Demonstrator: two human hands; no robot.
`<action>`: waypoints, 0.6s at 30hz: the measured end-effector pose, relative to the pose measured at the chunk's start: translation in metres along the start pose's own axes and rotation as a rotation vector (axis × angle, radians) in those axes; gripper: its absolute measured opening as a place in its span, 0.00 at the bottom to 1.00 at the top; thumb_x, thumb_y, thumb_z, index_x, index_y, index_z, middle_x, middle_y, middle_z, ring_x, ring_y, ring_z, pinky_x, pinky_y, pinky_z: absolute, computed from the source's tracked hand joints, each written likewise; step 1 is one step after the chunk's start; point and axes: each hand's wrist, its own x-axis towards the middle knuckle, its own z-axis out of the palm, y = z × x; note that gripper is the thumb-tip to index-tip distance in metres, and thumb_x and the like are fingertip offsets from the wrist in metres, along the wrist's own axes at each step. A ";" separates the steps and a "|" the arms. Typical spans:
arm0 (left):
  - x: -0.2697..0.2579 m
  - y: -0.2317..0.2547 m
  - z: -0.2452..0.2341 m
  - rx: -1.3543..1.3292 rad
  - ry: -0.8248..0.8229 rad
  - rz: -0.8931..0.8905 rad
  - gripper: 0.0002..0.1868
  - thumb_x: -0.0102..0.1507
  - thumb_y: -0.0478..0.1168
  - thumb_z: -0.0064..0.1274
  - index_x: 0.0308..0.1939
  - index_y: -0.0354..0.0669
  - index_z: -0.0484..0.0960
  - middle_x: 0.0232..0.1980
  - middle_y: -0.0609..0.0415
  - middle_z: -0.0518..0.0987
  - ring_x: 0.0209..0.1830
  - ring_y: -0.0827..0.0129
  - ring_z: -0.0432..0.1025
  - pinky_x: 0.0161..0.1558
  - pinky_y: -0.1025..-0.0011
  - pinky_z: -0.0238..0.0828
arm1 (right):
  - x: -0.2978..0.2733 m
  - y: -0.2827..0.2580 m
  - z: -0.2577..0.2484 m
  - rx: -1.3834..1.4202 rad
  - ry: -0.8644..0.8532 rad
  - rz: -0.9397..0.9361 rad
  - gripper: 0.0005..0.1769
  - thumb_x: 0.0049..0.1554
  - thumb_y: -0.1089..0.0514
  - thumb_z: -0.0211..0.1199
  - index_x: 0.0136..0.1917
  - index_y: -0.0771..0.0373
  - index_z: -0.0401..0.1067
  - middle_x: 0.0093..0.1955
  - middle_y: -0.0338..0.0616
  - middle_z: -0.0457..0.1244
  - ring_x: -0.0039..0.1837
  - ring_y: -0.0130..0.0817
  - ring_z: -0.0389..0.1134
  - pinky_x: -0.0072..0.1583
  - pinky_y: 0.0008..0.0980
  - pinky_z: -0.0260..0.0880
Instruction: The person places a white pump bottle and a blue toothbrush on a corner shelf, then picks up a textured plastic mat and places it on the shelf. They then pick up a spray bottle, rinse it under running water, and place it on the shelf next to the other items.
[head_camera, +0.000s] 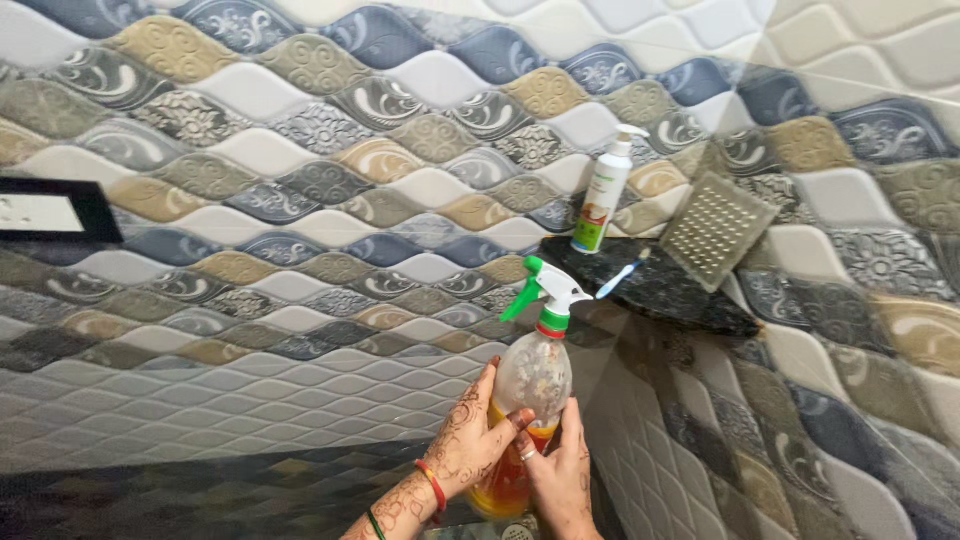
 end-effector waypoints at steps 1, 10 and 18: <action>0.002 0.006 0.001 -0.014 -0.017 -0.020 0.48 0.62 0.54 0.58 0.76 0.31 0.53 0.74 0.36 0.65 0.76 0.52 0.61 0.72 0.63 0.56 | 0.001 -0.006 -0.006 0.043 -0.006 0.013 0.52 0.50 0.56 0.72 0.79 0.66 0.48 0.70 0.53 0.62 0.68 0.39 0.66 0.65 0.36 0.67; 0.025 0.057 0.016 -0.233 -0.064 0.052 0.44 0.63 0.53 0.55 0.77 0.36 0.55 0.73 0.40 0.69 0.74 0.56 0.64 0.69 0.64 0.60 | 0.006 -0.015 -0.047 0.112 -0.002 -0.028 0.68 0.40 0.64 0.79 0.81 0.62 0.36 0.72 0.52 0.57 0.67 0.39 0.66 0.64 0.36 0.70; 0.052 0.058 0.062 -0.151 -0.043 0.131 0.34 0.67 0.53 0.52 0.71 0.36 0.66 0.69 0.40 0.72 0.71 0.53 0.67 0.68 0.62 0.63 | 0.004 0.036 -0.077 -0.125 0.214 -0.101 0.65 0.37 0.61 0.81 0.78 0.64 0.43 0.67 0.50 0.61 0.66 0.38 0.67 0.64 0.37 0.67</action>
